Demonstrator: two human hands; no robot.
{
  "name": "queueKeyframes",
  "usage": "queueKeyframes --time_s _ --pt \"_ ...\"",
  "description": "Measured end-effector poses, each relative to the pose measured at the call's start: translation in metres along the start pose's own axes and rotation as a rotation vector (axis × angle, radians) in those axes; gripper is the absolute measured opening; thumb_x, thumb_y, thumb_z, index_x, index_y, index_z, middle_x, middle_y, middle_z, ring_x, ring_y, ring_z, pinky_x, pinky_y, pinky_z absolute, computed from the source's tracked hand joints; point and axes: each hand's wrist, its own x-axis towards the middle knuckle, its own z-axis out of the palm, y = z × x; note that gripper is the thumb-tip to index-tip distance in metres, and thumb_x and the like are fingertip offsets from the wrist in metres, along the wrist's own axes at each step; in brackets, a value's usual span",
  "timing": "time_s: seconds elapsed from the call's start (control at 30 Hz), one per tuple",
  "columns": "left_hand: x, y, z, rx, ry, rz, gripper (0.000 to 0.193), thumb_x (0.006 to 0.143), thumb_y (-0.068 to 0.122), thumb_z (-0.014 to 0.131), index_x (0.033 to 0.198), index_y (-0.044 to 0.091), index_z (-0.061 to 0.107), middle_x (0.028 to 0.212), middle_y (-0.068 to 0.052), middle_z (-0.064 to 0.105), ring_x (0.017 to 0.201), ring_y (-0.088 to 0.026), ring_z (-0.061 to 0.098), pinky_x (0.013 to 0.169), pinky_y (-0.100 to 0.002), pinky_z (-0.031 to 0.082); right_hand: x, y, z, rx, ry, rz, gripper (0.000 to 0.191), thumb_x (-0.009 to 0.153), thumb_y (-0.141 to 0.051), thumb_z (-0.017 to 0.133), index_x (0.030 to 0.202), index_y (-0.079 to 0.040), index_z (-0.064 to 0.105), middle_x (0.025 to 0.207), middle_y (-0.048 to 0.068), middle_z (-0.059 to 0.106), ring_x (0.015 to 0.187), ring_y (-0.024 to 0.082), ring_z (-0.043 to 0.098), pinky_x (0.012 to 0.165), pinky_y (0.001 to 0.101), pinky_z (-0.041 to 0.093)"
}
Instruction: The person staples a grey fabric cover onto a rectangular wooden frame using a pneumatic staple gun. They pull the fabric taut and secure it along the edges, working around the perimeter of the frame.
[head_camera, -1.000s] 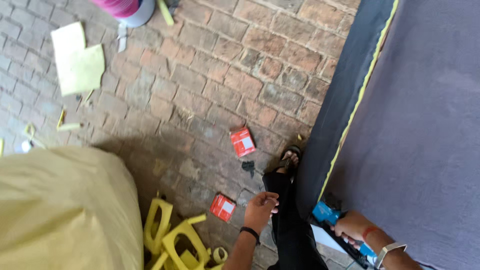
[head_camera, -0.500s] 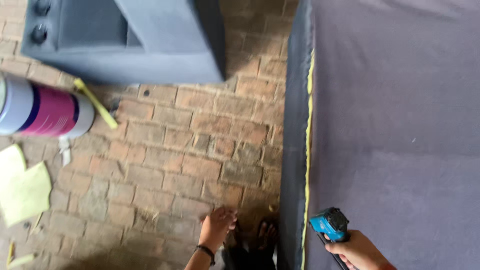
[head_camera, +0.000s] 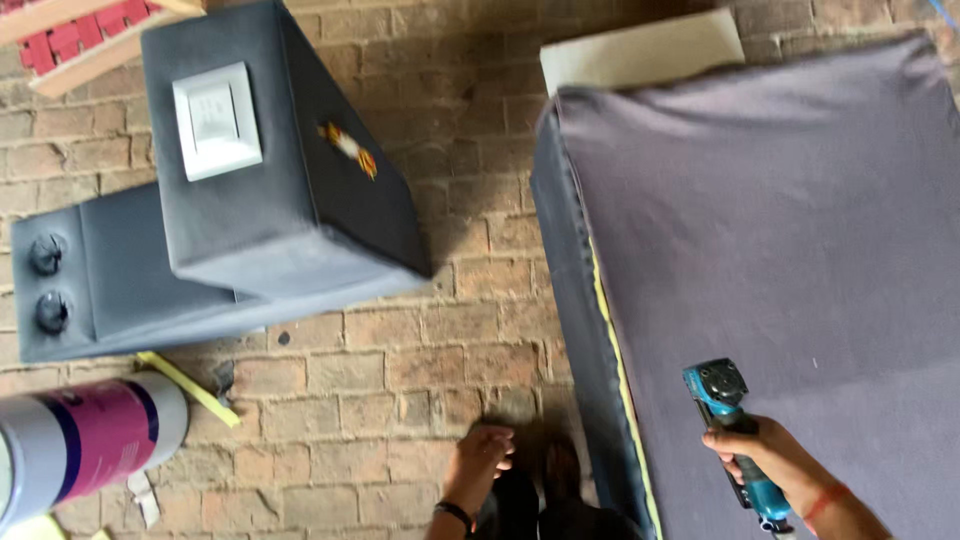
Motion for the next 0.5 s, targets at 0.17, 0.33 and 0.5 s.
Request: queueKeyframes --time_s 0.17,0.33,0.5 --pt "0.072 0.097 -0.014 0.629 0.147 0.745 0.027 0.098 0.008 0.060 0.122 0.005 0.072 0.102 -0.010 0.075 0.076 -0.014 0.071 0.063 -0.023 0.057 0.051 -0.101 -0.008 -0.199 0.037 -0.089 0.023 0.079 -0.020 0.082 0.089 -0.002 0.072 0.065 0.006 0.060 0.057 0.017 0.053 0.056 0.0348 0.045" --pt "0.089 0.195 0.048 0.147 0.161 0.239 0.025 0.092 0.025 0.071 0.112 0.011 0.077 0.098 -0.006 0.081 0.079 -0.014 0.076 0.070 -0.026 0.062 0.119 -0.209 -0.009 -0.447 0.117 -0.134 0.025 0.078 -0.021 0.081 0.091 -0.003 0.069 0.067 0.005 0.061 0.060 0.017 0.055 0.059 0.0353 0.046" --pt "0.080 0.264 0.153 0.389 0.127 0.252 0.026 0.089 0.033 0.071 0.106 0.016 0.079 0.104 -0.002 0.081 0.090 -0.015 0.077 0.081 -0.033 0.062 0.152 -0.276 -0.031 -0.659 0.166 -0.133 0.032 0.076 -0.025 0.082 0.101 -0.008 0.072 0.080 0.010 0.072 0.072 0.025 0.068 0.070 0.0387 0.056"
